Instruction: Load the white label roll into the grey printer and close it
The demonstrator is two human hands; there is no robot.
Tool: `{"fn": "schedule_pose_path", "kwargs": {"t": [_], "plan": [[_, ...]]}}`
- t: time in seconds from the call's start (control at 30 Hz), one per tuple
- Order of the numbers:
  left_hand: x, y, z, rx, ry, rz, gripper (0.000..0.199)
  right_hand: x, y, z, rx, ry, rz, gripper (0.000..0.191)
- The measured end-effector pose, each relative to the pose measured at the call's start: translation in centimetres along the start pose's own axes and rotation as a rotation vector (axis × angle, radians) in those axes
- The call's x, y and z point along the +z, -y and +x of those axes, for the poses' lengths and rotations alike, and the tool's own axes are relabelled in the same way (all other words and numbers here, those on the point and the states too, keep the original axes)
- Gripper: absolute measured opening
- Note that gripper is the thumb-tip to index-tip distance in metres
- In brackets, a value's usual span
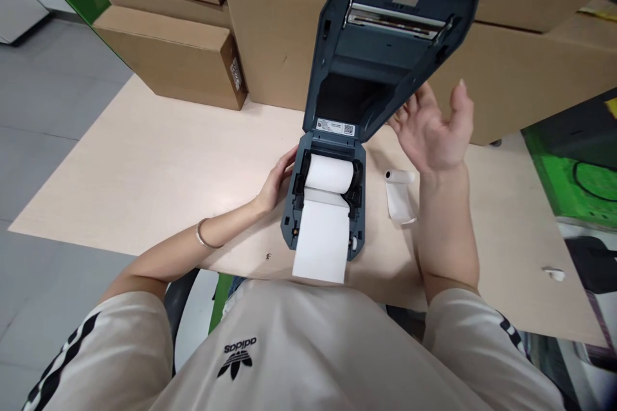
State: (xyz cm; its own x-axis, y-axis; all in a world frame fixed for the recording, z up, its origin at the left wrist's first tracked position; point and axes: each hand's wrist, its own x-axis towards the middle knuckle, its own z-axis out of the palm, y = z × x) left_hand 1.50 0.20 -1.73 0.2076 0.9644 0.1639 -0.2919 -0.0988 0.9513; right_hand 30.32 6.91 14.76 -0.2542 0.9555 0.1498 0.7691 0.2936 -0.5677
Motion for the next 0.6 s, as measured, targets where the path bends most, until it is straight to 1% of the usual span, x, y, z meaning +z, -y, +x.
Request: {"fn": "schedule_pose_path", "kwargs": {"t": [0.07, 0.13, 0.17, 0.2, 0.27, 0.3, 0.37, 0.4, 0.47, 0.6], "plan": [[0.0, 0.0, 0.1, -0.007, -0.014, -0.025, 0.074, -0.3, 0.8, -0.5, 0.032, -0.022, 0.020, 0.101], [-0.1, 0.0, 0.2, -0.022, -0.022, -0.036, 0.075, -0.6, 1.6, -1.1, 0.051, -0.045, 0.032, 0.103], [-0.1, 0.1, 0.2, -0.031, -0.025, -0.036, 0.076, -0.8, 1.9, -1.4, 0.028, -0.042, 0.045, 0.104], [-0.1, 0.2, 0.2, -0.038, -0.030, -0.034, 0.078, -1.0, 2.3, -1.8, -0.026, -0.014, 0.072, 0.105], [-0.2, 0.4, 0.2, -0.051, -0.025, -0.028, 0.080, -1.4, 2.8, -2.7, -0.178, 0.115, 0.138, 0.105], [-0.2, 0.4, 0.2, -0.058, -0.013, -0.024, 0.080, -1.7, 3.0, -3.1, -0.251, 0.217, 0.146, 0.104], [-0.2, 0.2, 0.1, -0.070, 0.012, -0.020, 0.076, -1.9, 3.1, -4.1, -0.345, 0.409, 0.067, 0.103], [-0.1, 0.1, 0.0, -0.075, 0.018, -0.025, 0.073, -1.9, 3.0, -4.6, -0.376, 0.481, -0.003, 0.107], [0.1, -0.3, -0.1, -0.074, 0.001, -0.053, 0.068, -1.5, 2.7, -5.4, -0.442, 0.547, -0.116, 0.114], [0.8, -1.1, -0.3, -0.101, -0.067, -0.175, 0.064, -0.2, 2.3, -6.6, -0.556, 0.535, -0.195, 0.112]]}}
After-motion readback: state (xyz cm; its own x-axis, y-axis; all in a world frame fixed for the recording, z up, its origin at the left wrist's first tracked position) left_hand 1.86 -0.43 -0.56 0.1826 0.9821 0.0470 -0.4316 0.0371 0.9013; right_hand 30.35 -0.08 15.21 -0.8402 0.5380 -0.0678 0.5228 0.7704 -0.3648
